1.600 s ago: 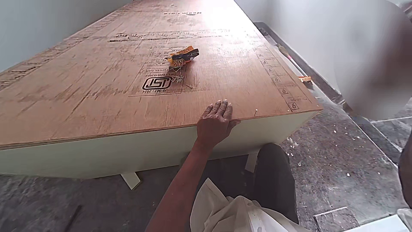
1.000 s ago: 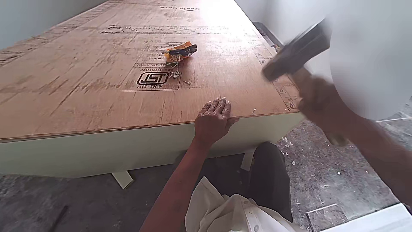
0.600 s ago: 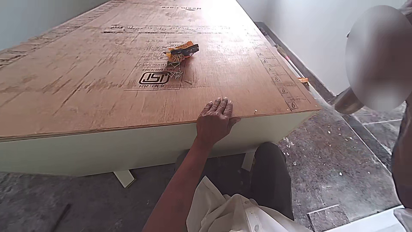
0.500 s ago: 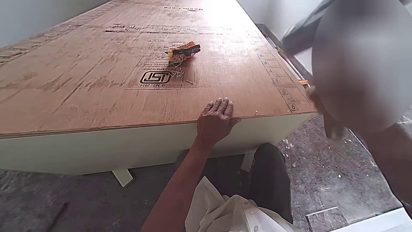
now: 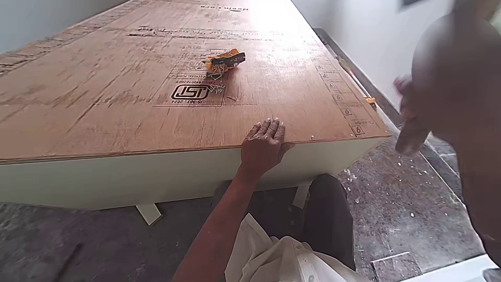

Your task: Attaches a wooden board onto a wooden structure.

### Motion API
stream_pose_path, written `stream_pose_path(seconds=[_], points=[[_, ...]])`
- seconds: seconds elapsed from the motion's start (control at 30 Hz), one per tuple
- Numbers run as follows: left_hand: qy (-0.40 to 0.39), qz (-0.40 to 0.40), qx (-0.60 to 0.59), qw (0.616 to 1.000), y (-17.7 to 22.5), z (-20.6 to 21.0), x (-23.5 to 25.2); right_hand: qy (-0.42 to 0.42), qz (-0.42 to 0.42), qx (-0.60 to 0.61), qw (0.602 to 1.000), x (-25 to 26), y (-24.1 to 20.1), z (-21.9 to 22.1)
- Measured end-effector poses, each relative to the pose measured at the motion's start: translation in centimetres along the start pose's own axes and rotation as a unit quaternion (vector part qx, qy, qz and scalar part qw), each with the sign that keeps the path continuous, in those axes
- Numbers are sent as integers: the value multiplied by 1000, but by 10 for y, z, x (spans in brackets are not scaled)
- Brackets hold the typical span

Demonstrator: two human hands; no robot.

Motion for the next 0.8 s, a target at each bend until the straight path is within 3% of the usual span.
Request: stream_pose_path(seconds=[0.03, 0.1, 0.13, 0.23, 0.33, 0.4, 0.47, 0.5, 0.57, 0.63, 0.67, 0.8], points=[[-2, 0, -2, 1000, 1, 0, 0, -112, 12, -89, 990, -15, 7, 25], [-2, -3, -5, 1000, 2, 0, 0, -330, 44, -234, 913, -35, 21, 74], [-6, 0, -6, 1000, 3, 0, -1, -364, 38, -260, 894, -39, 24, 82], [-6, -4, -3, 1000, 2, 1, -2, -295, -5, -208, 933, -30, 11, 59], [6, 0, 1, 1000, 1, 0, 0, -92, -53, -74, 992, -9, -12, 1], [10, -1, -1, 1000, 1, 0, 0, 26, -47, 39, 998, 13, -14, -22], [8, -1, 0, 1000, 1, -1, -1, 74, -29, 93, 992, 18, -13, -21], [7, -3, -1, 1000, 1, -1, 0, 44, -31, 50, 997, 10, -9, -11], [3, -5, -6, 1000, 1, -1, -1, -122, -9, -101, 987, -22, 8, 31], [5, -4, -11, 1000, 2, -1, -1, -301, 51, -229, 924, -39, 31, 74], [4, -1, -12, 1000, 2, -1, 0, -336, 68, -255, 904, -41, 38, 82], [-1, -6, -20, 1000, 1, -1, -3, -342, 65, -287, 892, -40, 45, 81]])
Point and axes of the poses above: each hand's wrist, its own x-axis towards the middle knuckle, its own z-axis out of the palm, y = z × x, the point moved 4 cm from there along x, towards the middle knuckle, and after that the axes turned 4 degrees about -x, right-handed, at the moved point
